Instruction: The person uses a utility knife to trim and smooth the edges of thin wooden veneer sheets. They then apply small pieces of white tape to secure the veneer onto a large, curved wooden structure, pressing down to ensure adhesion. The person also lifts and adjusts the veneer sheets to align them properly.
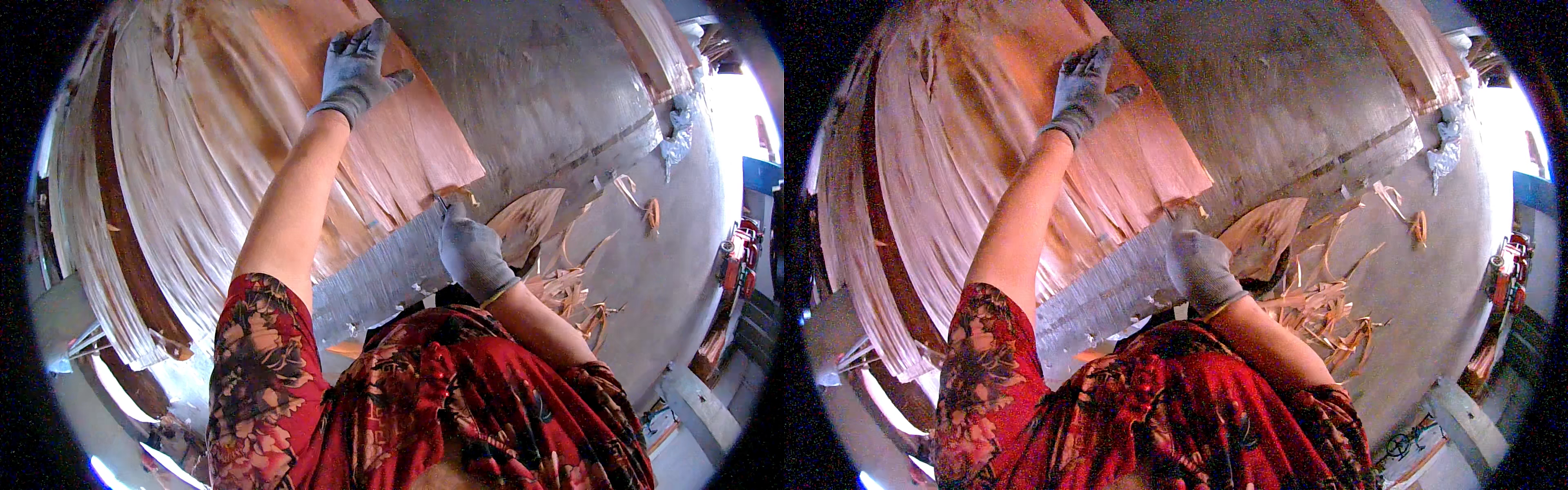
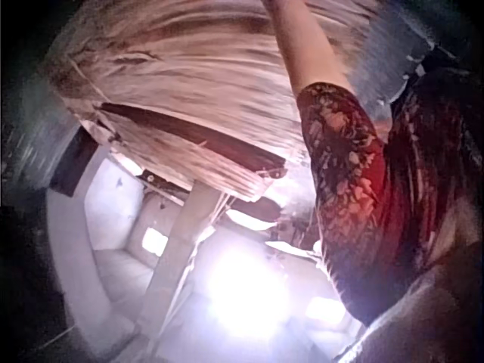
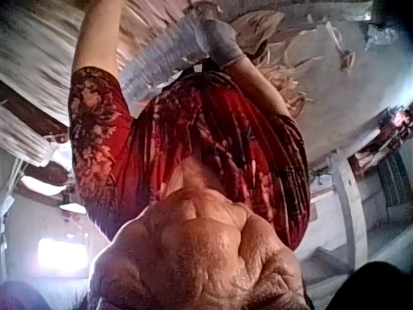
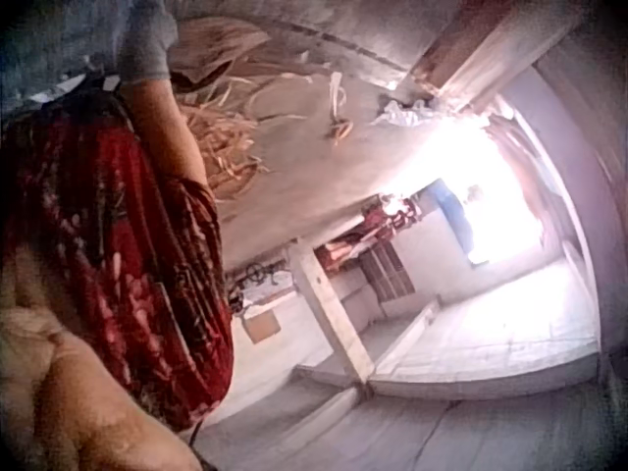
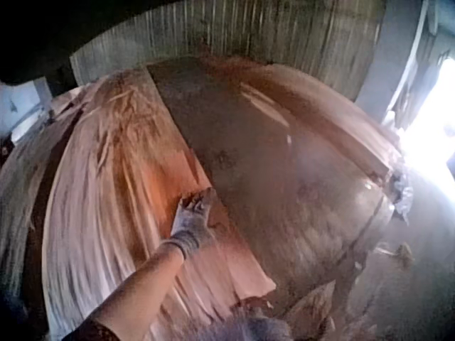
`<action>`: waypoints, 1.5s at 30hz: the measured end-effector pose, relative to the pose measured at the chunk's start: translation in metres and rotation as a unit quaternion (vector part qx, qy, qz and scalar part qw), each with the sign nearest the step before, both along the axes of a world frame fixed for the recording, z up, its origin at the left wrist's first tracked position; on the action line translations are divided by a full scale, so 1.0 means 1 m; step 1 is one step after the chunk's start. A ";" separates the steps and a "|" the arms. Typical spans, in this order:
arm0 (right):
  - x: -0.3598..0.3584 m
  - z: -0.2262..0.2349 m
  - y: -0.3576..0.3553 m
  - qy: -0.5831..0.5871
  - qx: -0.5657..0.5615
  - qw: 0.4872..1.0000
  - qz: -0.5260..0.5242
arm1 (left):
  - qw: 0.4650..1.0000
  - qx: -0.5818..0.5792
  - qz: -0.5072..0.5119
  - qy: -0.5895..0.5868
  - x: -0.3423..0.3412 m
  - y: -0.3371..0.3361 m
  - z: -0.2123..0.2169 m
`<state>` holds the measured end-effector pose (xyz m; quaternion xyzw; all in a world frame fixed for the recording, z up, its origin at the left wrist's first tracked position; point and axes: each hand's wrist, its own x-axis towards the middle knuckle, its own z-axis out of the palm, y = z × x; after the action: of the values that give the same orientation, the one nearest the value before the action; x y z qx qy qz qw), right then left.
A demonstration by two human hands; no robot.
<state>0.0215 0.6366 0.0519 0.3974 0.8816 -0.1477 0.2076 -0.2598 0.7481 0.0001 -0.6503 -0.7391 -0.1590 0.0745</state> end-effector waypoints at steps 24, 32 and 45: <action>-0.057 -0.038 0.106 0.299 -0.021 0.947 -0.113 | 0.911 0.171 0.351 -0.130 -0.018 -0.023 0.047; -0.060 -0.028 0.108 0.275 -0.112 0.944 -0.144 | 0.858 0.084 0.409 -0.298 -0.047 -0.032 0.054; -0.054 -0.028 0.113 0.319 -0.078 0.944 -0.035 | 0.708 0.418 0.565 0.072 -0.007 -0.487 0.192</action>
<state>-0.0328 0.7499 0.0236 0.3428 0.8730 -0.3418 -0.0592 -0.2669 0.2613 0.1918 -0.0228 -0.8186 -0.3328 0.4676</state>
